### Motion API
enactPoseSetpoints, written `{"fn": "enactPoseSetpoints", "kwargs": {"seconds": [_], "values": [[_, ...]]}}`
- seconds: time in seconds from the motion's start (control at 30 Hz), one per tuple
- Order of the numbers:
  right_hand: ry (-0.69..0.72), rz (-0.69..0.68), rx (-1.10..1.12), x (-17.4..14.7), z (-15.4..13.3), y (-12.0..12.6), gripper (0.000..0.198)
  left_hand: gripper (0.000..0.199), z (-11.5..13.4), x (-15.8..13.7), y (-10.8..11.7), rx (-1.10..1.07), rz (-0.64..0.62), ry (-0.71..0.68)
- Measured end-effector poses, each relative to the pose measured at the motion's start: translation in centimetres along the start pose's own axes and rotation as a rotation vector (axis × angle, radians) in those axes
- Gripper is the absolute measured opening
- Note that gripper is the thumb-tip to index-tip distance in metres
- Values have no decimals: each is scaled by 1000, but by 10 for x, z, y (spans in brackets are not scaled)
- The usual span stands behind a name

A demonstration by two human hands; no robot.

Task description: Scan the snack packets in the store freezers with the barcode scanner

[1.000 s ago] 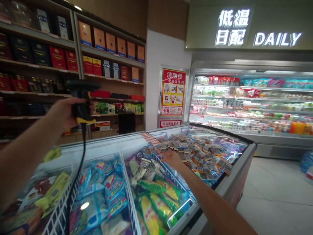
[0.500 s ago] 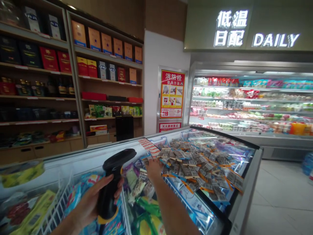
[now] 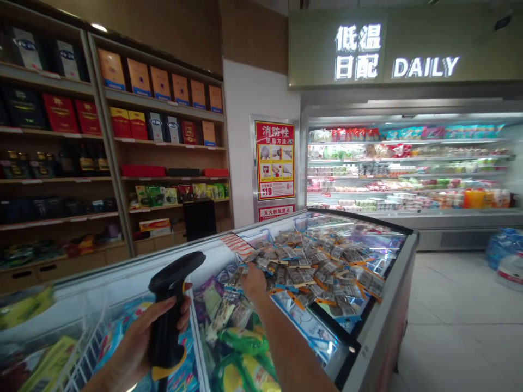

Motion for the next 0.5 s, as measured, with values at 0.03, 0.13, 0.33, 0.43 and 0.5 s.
{"fn": "enactPoseSetpoints", "kwargs": {"seconds": [0.03, 0.13, 0.33, 0.43, 0.5], "values": [[9, 30, 39, -8, -6, 3, 36, 34, 0, -1, -2, 23, 0, -22], [64, 93, 192, -40, -34, 9, 32, 33, -10, -1, -12, 130, 15, -70], [88, 104, 1095, -87, -77, 37, 39, 52, -34, 19, -80, 460, -221, -218], [-153, 347, 1120, -95, -45, 75, 35, 49, -33, 52, -92, 702, -310, -148], [-238, 491, 1052, -101, -23, 98, 33, 39, -13, 85, -67, 842, 11, -209]]}}
Point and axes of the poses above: each hand's wrist, its own x-axis towards the middle knuckle, its own y-axis out of the back of the hand, z = x × y, the point moved 7 cm from there along x, towards the middle knuckle, and after that the axes turned 13 degrees about y, right-handed, at the moved point
